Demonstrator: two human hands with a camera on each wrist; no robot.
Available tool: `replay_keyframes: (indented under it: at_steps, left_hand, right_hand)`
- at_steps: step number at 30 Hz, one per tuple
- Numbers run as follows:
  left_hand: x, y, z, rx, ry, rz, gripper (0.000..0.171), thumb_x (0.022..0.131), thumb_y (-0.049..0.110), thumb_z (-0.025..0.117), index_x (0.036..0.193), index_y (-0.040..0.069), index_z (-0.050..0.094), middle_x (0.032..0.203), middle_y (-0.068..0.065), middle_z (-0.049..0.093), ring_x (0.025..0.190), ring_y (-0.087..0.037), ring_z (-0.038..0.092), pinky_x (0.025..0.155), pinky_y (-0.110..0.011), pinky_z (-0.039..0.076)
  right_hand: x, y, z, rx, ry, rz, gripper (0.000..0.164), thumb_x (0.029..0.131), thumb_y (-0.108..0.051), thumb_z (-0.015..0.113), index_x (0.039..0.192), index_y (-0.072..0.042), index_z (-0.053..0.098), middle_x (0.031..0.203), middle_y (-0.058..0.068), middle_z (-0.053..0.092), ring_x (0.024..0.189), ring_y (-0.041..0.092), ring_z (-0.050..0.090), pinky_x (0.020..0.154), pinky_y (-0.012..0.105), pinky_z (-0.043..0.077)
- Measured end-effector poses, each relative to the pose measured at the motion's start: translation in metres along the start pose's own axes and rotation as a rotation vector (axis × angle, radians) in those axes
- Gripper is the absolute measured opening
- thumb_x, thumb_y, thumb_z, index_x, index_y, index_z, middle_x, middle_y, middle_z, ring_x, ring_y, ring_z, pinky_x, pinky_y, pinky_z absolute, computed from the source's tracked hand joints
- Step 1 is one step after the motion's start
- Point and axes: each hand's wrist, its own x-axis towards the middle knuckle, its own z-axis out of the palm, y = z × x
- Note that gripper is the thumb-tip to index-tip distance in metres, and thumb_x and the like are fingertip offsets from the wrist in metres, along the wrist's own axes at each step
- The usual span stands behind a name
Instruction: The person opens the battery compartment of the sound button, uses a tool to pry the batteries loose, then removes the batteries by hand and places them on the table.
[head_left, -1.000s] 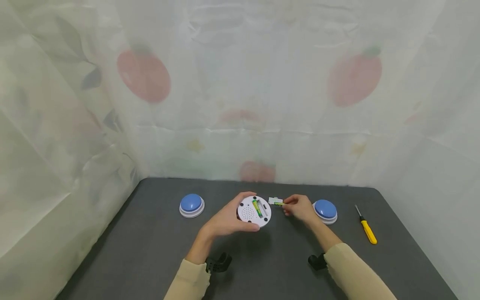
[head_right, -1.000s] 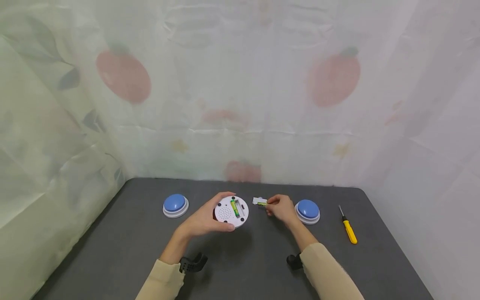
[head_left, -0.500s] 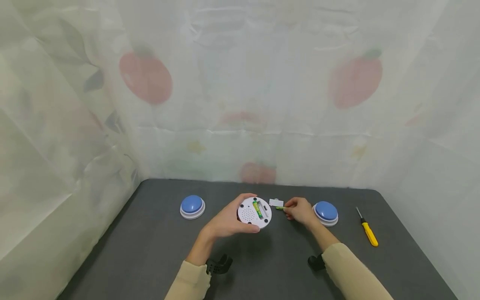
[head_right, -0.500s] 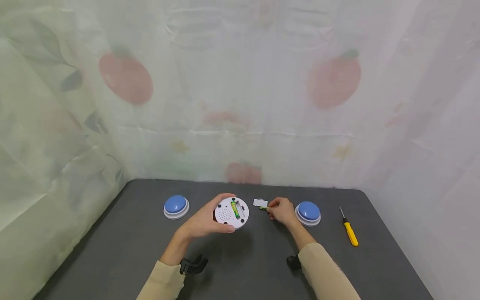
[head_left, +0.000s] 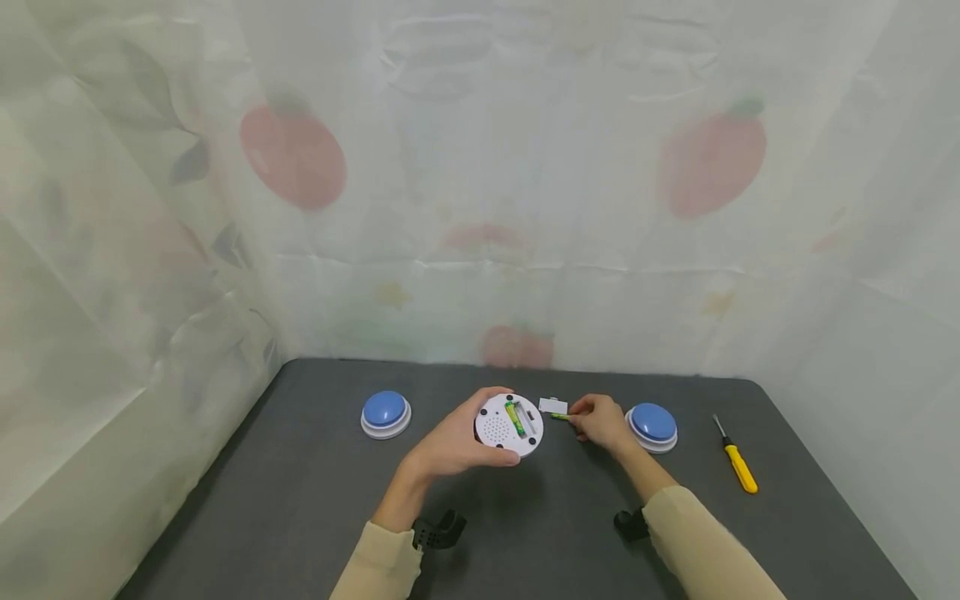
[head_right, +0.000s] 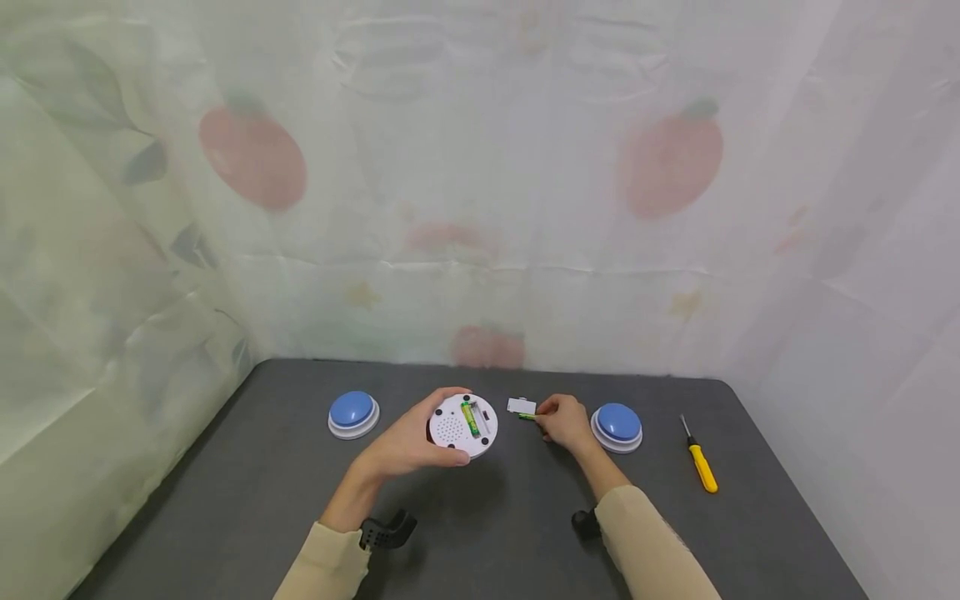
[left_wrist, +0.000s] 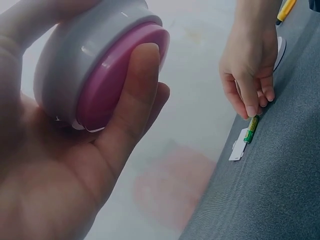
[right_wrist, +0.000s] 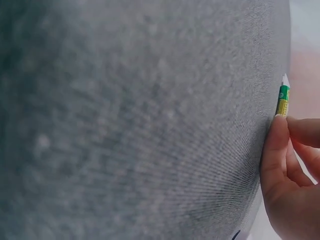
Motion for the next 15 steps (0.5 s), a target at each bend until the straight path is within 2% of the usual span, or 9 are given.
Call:
replay_keyframes:
  at_steps: [10, 15]
  left_hand:
    - [0.000, 0.000, 0.000, -0.001, -0.010, -0.014, 0.086, 0.075, 0.015, 0.090, 0.147, 0.011, 0.044, 0.114, -0.008, 0.058, 0.096, -0.021, 0.058, 0.079, -0.032, 0.050]
    - [0.000, 0.001, 0.000, 0.013, -0.008, -0.008, 0.085, 0.075, 0.017, 0.090, 0.147, 0.011, 0.044, 0.113, -0.008, 0.059, 0.095, -0.021, 0.058, 0.080, -0.032, 0.050]
  right_hand:
    - [-0.006, -0.006, -0.007, 0.104, 0.008, 0.000, 0.015, 0.094, 0.000, 0.068, 0.105, 0.010, 0.068, 0.089, 0.016, 0.067, 0.072, 0.019, 0.063, 0.063, 0.033, 0.058]
    - [-0.008, -0.016, -0.010, 0.111, 0.026, -0.012, 0.015, 0.095, -0.005, 0.069, 0.105, 0.006, 0.070, 0.092, 0.014, 0.068, 0.070, 0.018, 0.064, 0.064, 0.031, 0.057]
